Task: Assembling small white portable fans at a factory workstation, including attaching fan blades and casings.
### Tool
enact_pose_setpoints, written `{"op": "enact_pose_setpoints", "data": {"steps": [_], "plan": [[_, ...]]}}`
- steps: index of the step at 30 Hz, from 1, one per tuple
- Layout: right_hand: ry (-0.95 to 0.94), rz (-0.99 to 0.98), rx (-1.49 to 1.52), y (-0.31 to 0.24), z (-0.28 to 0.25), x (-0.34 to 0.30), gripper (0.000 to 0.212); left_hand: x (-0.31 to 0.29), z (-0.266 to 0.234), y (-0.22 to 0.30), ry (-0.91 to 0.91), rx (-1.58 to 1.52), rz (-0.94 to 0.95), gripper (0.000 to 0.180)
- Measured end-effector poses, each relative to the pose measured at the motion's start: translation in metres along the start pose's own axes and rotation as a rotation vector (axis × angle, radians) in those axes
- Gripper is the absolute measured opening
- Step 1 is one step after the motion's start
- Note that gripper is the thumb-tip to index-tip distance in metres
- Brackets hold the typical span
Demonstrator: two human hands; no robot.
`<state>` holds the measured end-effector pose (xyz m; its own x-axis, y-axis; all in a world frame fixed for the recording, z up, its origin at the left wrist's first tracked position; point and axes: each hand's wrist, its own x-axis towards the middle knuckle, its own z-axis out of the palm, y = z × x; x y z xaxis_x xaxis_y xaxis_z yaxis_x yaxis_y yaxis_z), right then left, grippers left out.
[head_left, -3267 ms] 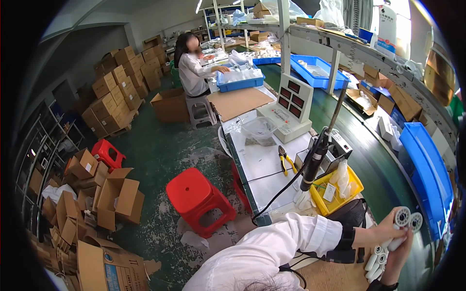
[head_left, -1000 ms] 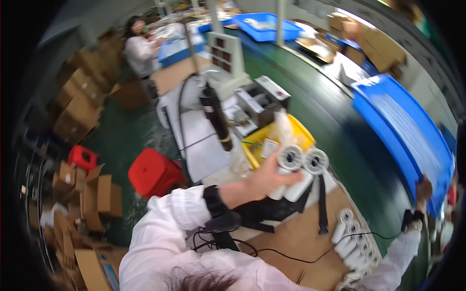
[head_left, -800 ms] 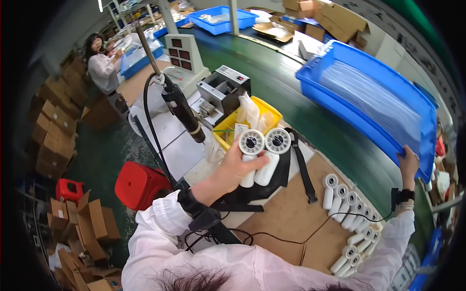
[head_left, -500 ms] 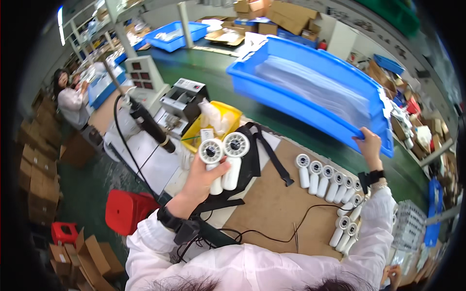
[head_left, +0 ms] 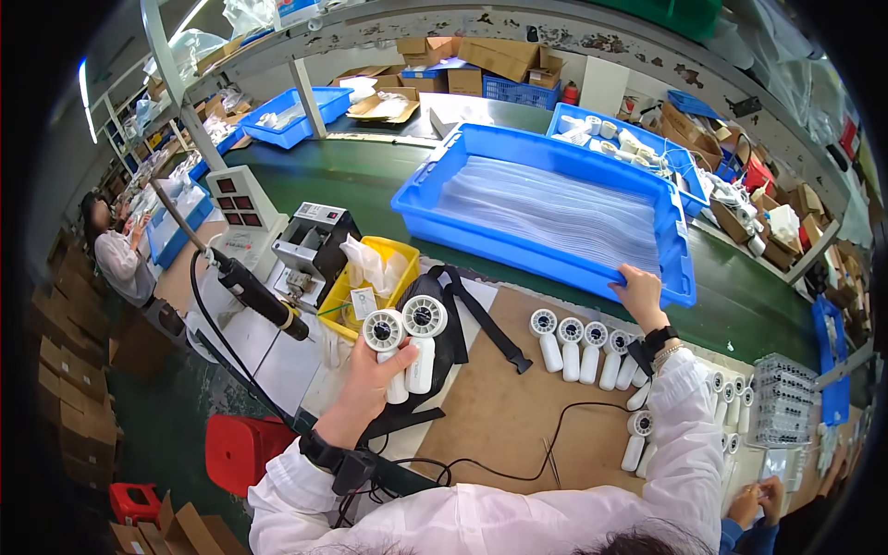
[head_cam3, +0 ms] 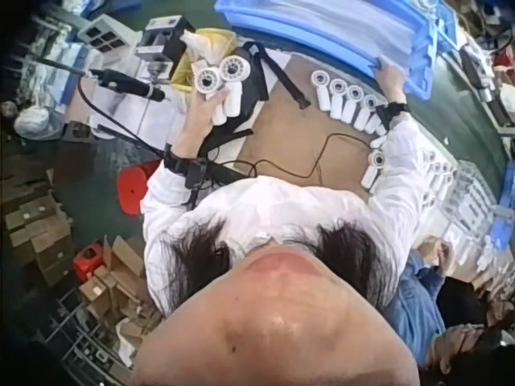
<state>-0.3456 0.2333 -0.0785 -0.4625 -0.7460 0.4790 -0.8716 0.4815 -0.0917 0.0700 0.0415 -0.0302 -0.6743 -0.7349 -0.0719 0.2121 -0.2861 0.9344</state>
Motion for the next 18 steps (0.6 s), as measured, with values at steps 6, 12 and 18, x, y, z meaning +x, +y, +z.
{"op": "enact_pose_setpoints", "data": {"steps": [6,12,18], "plan": [[-0.028,-0.017,0.021,0.004,0.002,-0.004,0.023,0.027,0.02,0.004,-0.052,0.003,-0.008,0.04],[-0.046,-0.08,0.046,-0.011,-0.028,-0.003,0.035,0.083,0.066,0.019,-0.162,0.031,0.03,0.034],[-0.173,0.019,0.916,-0.092,-0.074,0.003,0.05,0.098,0.11,0.016,-0.16,0.037,0.336,0.051]]}}
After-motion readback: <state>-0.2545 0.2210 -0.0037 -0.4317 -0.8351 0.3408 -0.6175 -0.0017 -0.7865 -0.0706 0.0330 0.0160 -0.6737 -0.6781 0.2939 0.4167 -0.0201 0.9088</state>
